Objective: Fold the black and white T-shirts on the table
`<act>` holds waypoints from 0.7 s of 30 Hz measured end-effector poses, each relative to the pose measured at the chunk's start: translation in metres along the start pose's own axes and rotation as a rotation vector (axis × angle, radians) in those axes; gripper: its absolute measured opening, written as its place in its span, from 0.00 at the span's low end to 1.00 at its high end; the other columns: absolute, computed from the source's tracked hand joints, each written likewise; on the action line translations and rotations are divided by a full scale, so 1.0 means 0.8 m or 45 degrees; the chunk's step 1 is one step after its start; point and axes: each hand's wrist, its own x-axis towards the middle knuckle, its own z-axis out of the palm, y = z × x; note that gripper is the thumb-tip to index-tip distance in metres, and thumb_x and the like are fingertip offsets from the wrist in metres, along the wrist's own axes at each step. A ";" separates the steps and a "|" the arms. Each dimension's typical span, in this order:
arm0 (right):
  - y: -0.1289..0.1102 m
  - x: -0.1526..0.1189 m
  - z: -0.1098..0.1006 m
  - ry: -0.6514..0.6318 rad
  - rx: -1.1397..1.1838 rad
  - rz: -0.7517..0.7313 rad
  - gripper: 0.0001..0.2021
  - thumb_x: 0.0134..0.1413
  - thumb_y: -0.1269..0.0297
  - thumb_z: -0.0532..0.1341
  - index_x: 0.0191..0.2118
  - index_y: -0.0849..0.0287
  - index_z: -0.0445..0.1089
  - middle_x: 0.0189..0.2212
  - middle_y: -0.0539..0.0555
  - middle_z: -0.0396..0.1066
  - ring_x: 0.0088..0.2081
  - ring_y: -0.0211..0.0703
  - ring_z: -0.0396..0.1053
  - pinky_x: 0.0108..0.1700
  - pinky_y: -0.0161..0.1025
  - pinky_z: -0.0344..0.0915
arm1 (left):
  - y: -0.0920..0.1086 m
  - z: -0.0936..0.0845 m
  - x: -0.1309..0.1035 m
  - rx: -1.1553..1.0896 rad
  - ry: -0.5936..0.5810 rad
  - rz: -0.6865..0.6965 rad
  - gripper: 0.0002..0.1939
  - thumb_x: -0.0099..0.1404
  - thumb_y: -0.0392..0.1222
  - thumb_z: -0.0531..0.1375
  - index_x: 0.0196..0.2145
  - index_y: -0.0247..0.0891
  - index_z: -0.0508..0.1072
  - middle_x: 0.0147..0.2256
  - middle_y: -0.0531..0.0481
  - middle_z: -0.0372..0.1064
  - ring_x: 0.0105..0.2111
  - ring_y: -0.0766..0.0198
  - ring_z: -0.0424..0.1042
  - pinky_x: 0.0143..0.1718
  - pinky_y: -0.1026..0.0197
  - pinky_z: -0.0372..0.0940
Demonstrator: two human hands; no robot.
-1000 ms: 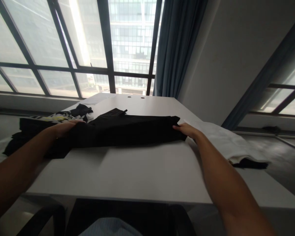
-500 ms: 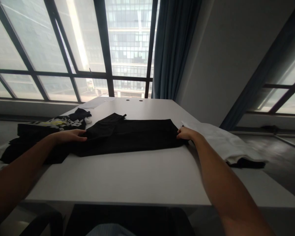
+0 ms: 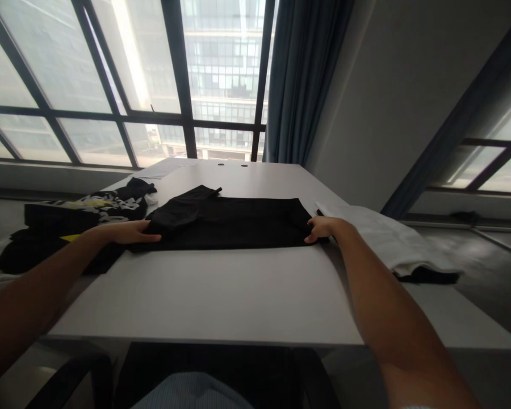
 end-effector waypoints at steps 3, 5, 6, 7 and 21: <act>-0.006 0.009 0.006 0.101 0.016 -0.043 0.30 0.44 0.54 0.72 0.53 0.61 0.76 0.52 0.63 0.76 0.52 0.59 0.74 0.56 0.47 0.69 | -0.012 0.005 0.028 0.114 0.074 -0.015 0.39 0.50 0.73 0.62 0.48 0.40 0.79 0.50 0.40 0.78 0.48 0.44 0.76 0.52 0.54 0.68; -0.016 0.016 0.015 0.253 -0.012 -0.038 0.24 0.51 0.55 0.69 0.53 0.61 0.75 0.51 0.62 0.77 0.51 0.56 0.74 0.55 0.45 0.68 | -0.019 0.004 0.043 0.183 0.175 -0.065 0.37 0.52 0.71 0.61 0.48 0.39 0.78 0.49 0.39 0.78 0.48 0.44 0.76 0.51 0.55 0.68; -0.023 0.019 0.021 0.342 -0.035 -0.028 0.23 0.54 0.56 0.66 0.53 0.61 0.75 0.51 0.62 0.76 0.52 0.55 0.74 0.55 0.44 0.67 | -0.022 0.002 0.050 0.223 0.225 -0.092 0.36 0.53 0.70 0.61 0.48 0.39 0.78 0.49 0.39 0.78 0.48 0.44 0.76 0.51 0.55 0.68; -0.031 0.021 0.026 0.429 -0.056 -0.011 0.22 0.57 0.56 0.64 0.54 0.61 0.73 0.52 0.63 0.76 0.53 0.55 0.73 0.55 0.44 0.66 | -0.024 0.001 0.054 0.270 0.277 -0.120 0.35 0.55 0.68 0.60 0.49 0.38 0.78 0.49 0.38 0.78 0.48 0.44 0.76 0.51 0.55 0.68; -0.025 0.014 0.029 0.721 -0.071 0.218 0.23 0.61 0.51 0.61 0.57 0.59 0.71 0.48 0.63 0.77 0.51 0.58 0.73 0.48 0.46 0.68 | -0.048 -0.009 0.023 0.151 0.226 0.012 0.49 0.38 0.67 0.68 0.54 0.37 0.75 0.51 0.42 0.76 0.48 0.47 0.75 0.50 0.58 0.67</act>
